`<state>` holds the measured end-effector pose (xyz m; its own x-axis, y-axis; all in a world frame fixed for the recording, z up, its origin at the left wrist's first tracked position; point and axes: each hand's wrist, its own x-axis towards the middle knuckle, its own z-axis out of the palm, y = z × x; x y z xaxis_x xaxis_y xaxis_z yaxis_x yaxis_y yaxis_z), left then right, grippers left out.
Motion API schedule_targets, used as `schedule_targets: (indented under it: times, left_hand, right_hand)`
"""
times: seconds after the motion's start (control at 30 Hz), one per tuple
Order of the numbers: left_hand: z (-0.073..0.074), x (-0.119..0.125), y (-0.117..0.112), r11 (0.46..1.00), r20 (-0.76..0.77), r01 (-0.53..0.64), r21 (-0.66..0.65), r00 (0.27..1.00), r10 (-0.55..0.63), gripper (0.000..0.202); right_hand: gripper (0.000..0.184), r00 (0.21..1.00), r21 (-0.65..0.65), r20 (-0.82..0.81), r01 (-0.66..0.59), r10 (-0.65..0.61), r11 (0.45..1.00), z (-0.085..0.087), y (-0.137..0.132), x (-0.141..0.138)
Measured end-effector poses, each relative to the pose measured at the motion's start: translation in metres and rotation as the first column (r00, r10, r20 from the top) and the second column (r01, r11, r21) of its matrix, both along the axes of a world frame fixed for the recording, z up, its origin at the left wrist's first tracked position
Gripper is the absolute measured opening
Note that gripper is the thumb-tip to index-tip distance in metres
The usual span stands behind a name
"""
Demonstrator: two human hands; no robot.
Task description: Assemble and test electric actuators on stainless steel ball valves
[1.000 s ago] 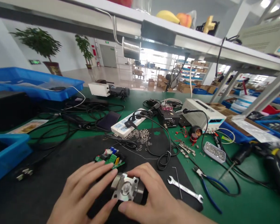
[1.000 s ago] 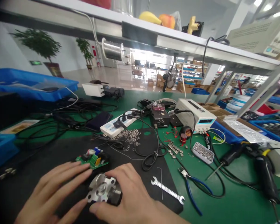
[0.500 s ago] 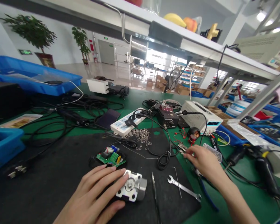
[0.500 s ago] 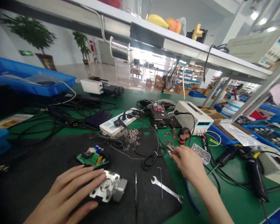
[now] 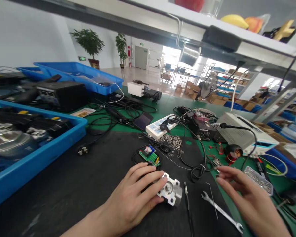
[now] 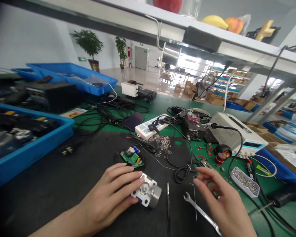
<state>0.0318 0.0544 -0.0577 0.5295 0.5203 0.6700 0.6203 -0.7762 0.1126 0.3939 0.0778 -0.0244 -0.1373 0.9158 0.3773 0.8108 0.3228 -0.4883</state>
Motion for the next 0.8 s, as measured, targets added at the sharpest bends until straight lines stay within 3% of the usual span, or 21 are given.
schedule_targets:
  times: [0.13,0.27,0.43,0.8]
  left_hand:
    - [0.001,-0.001,-0.001,1.000,0.001,-0.002,-0.006,1.000,0.002,0.040]
    - [-0.001,-0.003,-0.003,1.000,0.020,0.008,-0.003,1.000,-0.008,0.043]
    - [0.000,-0.004,-0.004,1.000,0.051,-0.001,0.002,0.999,0.001,0.043]
    - [0.002,-0.004,-0.004,0.999,0.060,0.005,-0.035,0.998,-0.003,0.041]
  right_hand:
    - [0.013,0.940,0.142,-0.038,-0.330,0.338,0.933,0.022,-0.021,-0.080]
    - [0.013,0.880,0.125,-0.068,-0.461,0.471,0.879,0.014,-0.017,-0.124]
    - [0.021,0.868,0.225,0.021,-0.487,0.495,0.844,-0.003,-0.012,-0.130]
    - [0.008,0.909,0.367,0.032,-0.397,0.415,0.841,-0.005,-0.019,-0.141]
